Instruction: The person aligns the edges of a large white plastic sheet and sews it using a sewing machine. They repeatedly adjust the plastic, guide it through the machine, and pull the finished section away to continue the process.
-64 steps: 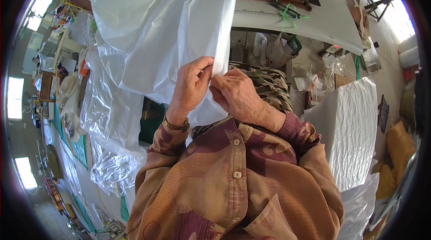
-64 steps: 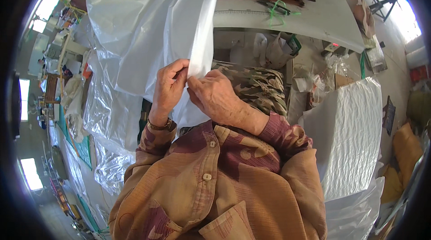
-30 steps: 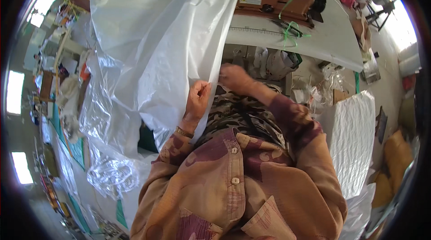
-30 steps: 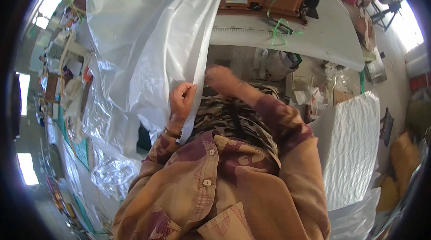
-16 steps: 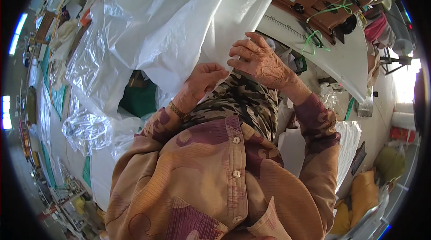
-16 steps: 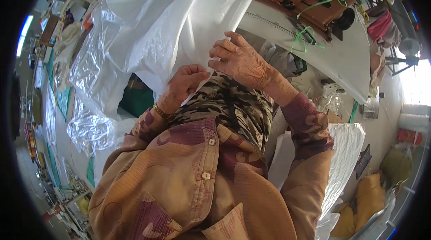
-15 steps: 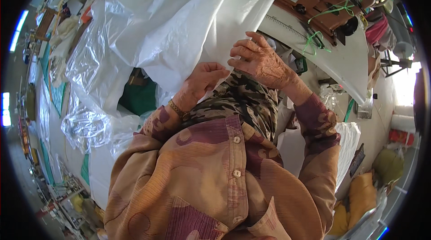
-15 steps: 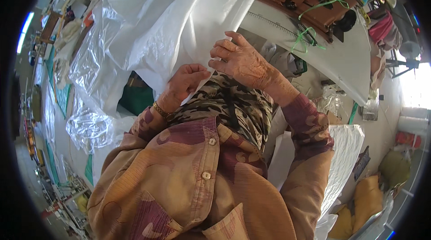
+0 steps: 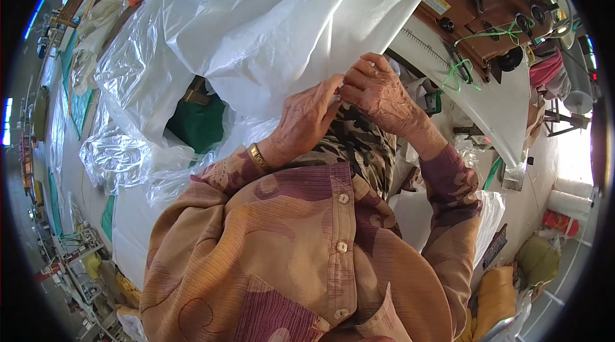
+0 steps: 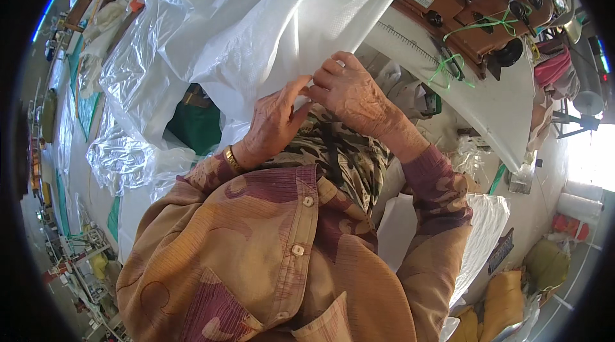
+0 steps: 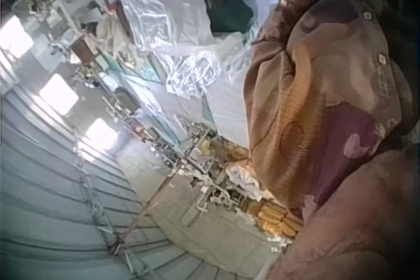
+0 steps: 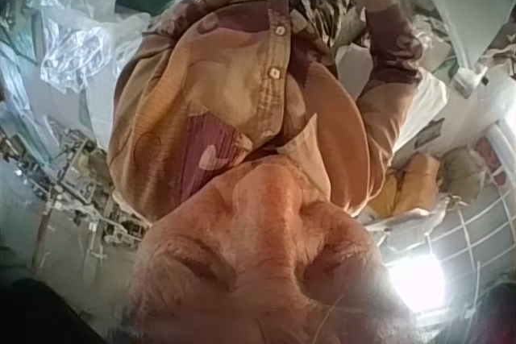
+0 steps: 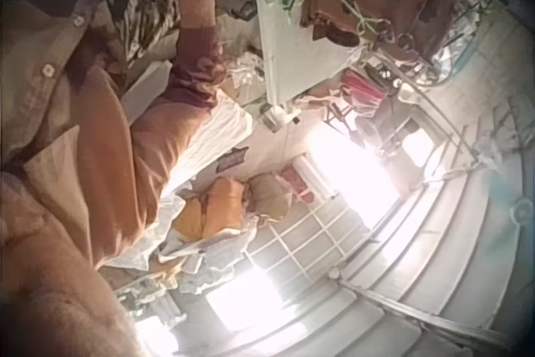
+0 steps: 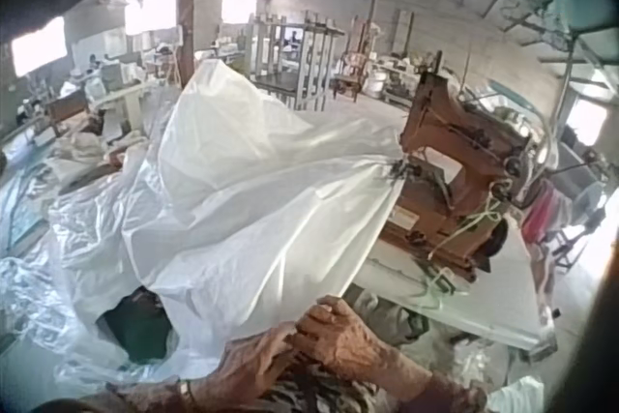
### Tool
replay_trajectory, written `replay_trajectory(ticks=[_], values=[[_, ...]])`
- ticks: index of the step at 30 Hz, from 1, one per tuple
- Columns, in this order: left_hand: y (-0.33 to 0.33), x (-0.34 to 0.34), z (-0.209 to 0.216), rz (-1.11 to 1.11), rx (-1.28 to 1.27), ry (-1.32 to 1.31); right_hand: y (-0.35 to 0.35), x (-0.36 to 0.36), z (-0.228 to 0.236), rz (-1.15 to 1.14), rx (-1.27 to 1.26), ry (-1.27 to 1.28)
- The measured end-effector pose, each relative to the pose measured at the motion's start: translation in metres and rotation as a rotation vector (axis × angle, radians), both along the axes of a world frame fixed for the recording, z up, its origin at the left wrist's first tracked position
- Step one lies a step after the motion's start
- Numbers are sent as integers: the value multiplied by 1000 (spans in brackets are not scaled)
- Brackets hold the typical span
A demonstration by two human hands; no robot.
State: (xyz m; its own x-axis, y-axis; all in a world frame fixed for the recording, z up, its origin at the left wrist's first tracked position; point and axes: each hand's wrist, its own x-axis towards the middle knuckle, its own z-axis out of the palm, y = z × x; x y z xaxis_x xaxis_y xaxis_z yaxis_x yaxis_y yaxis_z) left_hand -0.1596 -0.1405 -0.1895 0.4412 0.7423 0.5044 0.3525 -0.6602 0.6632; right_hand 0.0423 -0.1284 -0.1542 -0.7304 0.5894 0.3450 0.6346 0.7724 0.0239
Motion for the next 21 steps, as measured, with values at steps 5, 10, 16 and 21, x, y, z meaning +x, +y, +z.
replay_trajectory(ticks=[5, 10, 16, 21], values=[[1, -5, -2, -11, -46, -59, 6, -1, 7, -14, -38, -9], [2, -13, 26, -31, -41, -81, 23, 1, 31, 11, -62, 253], [20, -7, 28, 39, 255, -70, 43, 12, 51, 8, -96, 312], [23, -12, 35, 60, 233, -9, 60, 20, 65, -14, -108, 251]])
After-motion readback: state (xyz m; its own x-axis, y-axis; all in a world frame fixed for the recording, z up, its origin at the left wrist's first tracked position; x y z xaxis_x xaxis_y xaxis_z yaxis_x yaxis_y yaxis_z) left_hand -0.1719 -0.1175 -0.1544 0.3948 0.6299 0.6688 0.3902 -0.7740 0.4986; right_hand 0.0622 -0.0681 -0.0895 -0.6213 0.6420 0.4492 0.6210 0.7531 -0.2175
